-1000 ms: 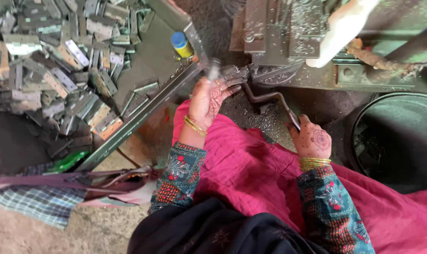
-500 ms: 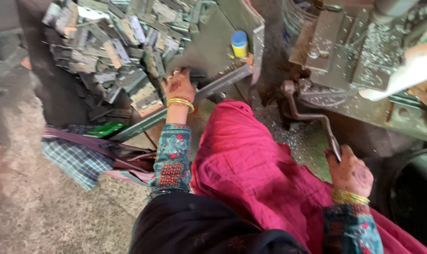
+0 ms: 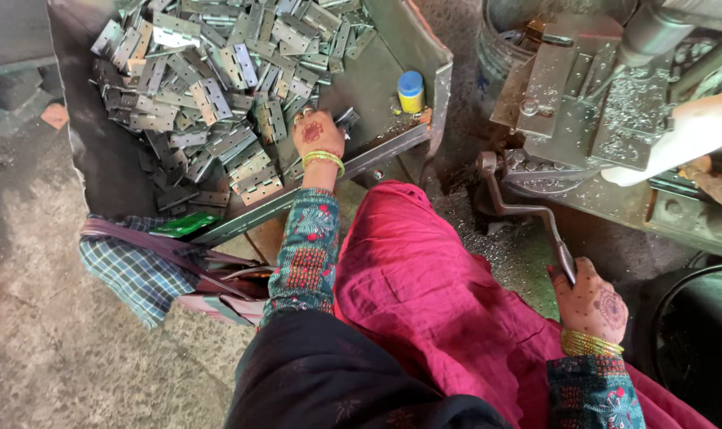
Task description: The person sits on the floor and repeatedly picks up small metal brackets from a tray. They place each bracket under a drill press, operate the lever to drill a hole, and then return the finished piece to the tray.
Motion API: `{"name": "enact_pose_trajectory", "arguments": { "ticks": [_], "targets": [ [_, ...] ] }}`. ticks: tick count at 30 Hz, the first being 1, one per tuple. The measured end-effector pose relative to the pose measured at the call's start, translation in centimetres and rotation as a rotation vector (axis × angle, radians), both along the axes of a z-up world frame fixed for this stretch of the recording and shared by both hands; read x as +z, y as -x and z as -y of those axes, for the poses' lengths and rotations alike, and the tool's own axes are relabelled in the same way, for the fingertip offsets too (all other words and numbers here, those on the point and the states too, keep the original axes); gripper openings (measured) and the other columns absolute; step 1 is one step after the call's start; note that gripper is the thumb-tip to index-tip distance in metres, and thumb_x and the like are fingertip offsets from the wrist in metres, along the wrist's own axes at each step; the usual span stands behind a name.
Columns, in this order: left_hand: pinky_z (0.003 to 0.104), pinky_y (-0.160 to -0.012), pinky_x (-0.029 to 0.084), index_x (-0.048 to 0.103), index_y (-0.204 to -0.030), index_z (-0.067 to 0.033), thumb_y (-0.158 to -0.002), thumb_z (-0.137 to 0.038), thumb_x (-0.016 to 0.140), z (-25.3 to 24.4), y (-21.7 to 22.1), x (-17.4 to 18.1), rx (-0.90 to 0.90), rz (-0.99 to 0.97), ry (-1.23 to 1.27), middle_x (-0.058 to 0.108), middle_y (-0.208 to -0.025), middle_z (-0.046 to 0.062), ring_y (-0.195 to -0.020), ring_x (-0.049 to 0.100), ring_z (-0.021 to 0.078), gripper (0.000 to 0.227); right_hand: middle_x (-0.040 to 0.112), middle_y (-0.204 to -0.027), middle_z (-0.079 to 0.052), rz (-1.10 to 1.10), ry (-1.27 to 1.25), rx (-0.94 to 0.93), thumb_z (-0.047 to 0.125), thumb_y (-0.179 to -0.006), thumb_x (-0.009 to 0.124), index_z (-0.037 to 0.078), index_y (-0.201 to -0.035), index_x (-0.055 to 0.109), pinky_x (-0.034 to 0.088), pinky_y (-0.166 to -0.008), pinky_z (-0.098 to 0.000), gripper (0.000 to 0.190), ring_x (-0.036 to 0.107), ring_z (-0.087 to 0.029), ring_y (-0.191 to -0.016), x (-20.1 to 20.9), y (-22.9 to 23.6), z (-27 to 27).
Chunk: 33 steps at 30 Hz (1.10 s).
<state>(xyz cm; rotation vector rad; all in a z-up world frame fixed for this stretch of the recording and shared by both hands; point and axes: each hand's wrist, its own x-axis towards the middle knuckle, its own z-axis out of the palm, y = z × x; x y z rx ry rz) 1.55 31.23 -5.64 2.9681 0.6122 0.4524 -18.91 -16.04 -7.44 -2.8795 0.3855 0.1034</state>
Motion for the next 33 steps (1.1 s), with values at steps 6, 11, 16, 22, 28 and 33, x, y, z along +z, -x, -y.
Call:
{"name": "enact_pose_trajectory", "arguments": {
  "ticks": [6, 11, 16, 22, 28, 33],
  "targets": [
    [0.046, -0.099, 0.051, 0.071, -0.121, -0.0129, -0.073, -0.019, 0.086, 0.2, 1.0, -0.8, -0.106, 0.125, 0.068, 0.068, -0.122, 0.015, -0.116, 0.062, 0.0376, 0.050, 0.074, -0.102, -0.024, 0.016, -0.014, 0.001, 0.059, -0.098, 0.057, 0.015, -0.134, 0.064, 0.054, -0.082, -0.0562, 0.057, 0.071, -0.046, -0.094, -0.4, 0.0, 0.2],
    [0.047, -0.100, 0.048, 0.068, -0.117, -0.0069, -0.065, -0.027, 0.091, -0.5, 1.0, -0.9, -0.225, 0.172, 0.006, 0.066, -0.123, 0.018, -0.116, 0.061, 0.0380, 0.061, 0.075, -0.099, -0.022, -0.032, -0.015, -0.005, 0.060, -0.099, 0.056, 0.014, -0.122, 0.066, 0.054, -0.081, -0.0566, 0.053, 0.071, -0.045, -0.095, -0.5, -0.4, 0.5],
    [0.046, -0.101, 0.050, 0.069, -0.115, -0.0078, -0.073, -0.035, 0.089, -0.3, -0.4, -0.4, -0.169, -0.024, -0.001, 0.070, -0.117, 0.017, -0.115, 0.063, 0.0361, 0.054, 0.075, -0.096, -0.023, 0.019, -0.032, 0.009, 0.060, -0.098, 0.057, 0.014, -0.123, 0.064, 0.055, -0.080, -0.0562, 0.053, 0.072, -0.045, -0.092, -0.6, -0.2, 0.5],
    [0.047, -0.097, 0.052, 0.071, -0.114, -0.0090, -0.074, -0.031, 0.088, 1.5, 0.0, 0.6, -0.171, 0.019, 0.066, 0.070, -0.114, 0.019, -0.110, 0.065, 0.0376, 0.048, 0.076, -0.096, -0.022, -0.053, -0.012, -0.026, 0.060, -0.097, 0.056, 0.016, -0.121, 0.065, 0.055, -0.078, -0.0559, 0.050, 0.072, -0.045, -0.093, -0.1, -0.5, 0.2],
    [0.046, -0.089, 0.053, 0.066, -0.116, -0.0067, -0.061, -0.013, 0.089, 3.3, 1.2, 0.2, -0.252, 0.226, 0.090, 0.064, -0.119, 0.024, -0.104, 0.064, 0.0435, 0.060, 0.076, -0.095, -0.021, -0.030, -0.027, -0.023, 0.060, -0.097, 0.056, 0.017, -0.123, 0.065, 0.055, -0.078, -0.0555, 0.051, 0.073, -0.044, -0.091, 0.2, -0.5, 0.0],
    [0.046, -0.095, 0.053, 0.064, -0.121, -0.0077, -0.069, -0.006, 0.081, 3.9, 0.7, 0.1, -0.280, 0.238, 0.117, 0.069, -0.113, 0.017, -0.105, 0.067, 0.0378, 0.055, 0.076, -0.094, -0.021, -0.038, -0.032, -0.030, 0.060, -0.097, 0.056, 0.017, -0.121, 0.065, 0.055, -0.078, -0.0556, 0.050, 0.072, -0.044, -0.091, 0.4, -0.5, 0.0]
  ]
}}
